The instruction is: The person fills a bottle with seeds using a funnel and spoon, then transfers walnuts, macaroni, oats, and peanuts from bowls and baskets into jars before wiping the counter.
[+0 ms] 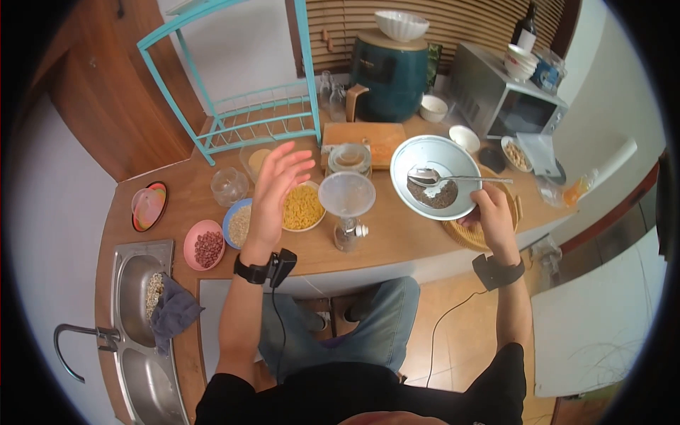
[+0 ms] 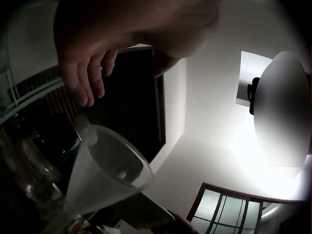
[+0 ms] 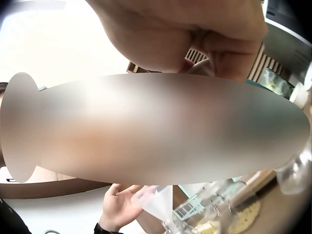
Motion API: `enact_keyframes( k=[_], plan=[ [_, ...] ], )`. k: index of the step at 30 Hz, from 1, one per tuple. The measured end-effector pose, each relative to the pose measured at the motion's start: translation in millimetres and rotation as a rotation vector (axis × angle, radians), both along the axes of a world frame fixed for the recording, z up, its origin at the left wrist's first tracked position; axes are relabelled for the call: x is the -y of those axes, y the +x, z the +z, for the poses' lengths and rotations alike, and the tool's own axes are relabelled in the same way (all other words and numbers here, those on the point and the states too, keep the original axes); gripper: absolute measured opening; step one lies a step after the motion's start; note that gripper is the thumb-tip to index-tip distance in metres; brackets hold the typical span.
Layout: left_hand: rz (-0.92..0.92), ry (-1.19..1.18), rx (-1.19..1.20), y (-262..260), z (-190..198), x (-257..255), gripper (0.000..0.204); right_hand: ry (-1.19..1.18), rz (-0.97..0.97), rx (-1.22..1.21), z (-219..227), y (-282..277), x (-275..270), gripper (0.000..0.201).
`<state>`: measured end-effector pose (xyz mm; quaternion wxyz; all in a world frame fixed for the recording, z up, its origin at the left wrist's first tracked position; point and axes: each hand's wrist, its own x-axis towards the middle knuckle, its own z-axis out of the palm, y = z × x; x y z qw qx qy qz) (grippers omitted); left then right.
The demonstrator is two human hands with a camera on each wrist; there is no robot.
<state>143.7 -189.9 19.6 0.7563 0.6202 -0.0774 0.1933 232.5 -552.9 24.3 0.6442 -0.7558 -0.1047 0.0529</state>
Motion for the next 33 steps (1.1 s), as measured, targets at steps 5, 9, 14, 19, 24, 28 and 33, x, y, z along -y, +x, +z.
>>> enact_keyframes(
  k=[5,9,14,19,24,28,33],
  plan=[
    [-0.048,0.161,-0.089,34.1,52.8,10.1,0.049,0.032,0.168,0.056,71.8,19.7,-32.6,0.031],
    [-0.313,0.041,-0.16,52.5,57.5,-3.3,0.057,0.16,0.312,-0.008,78.4,35.4,-67.1,0.031],
    [-0.344,-0.188,-0.192,47.6,58.4,3.7,0.058,0.254,0.431,-0.089,69.5,39.2,-103.4,0.032],
    [-0.216,-0.217,-0.183,37.9,52.4,-10.9,0.058,0.266,0.472,-0.078,54.9,53.3,-123.7,0.037],
    [-0.132,-0.228,-0.251,33.0,40.9,-20.2,0.056,0.602,0.388,-0.072,42.2,77.0,-145.2,0.033],
    [-0.108,-0.224,-0.279,27.2,47.3,-19.2,0.053,0.381,0.394,0.089,57.0,64.5,-127.1,0.03],
    [-0.026,-0.192,-0.285,27.4,42.8,-28.3,0.04,0.267,0.403,0.211,64.0,35.1,-108.7,0.027]
  ],
)
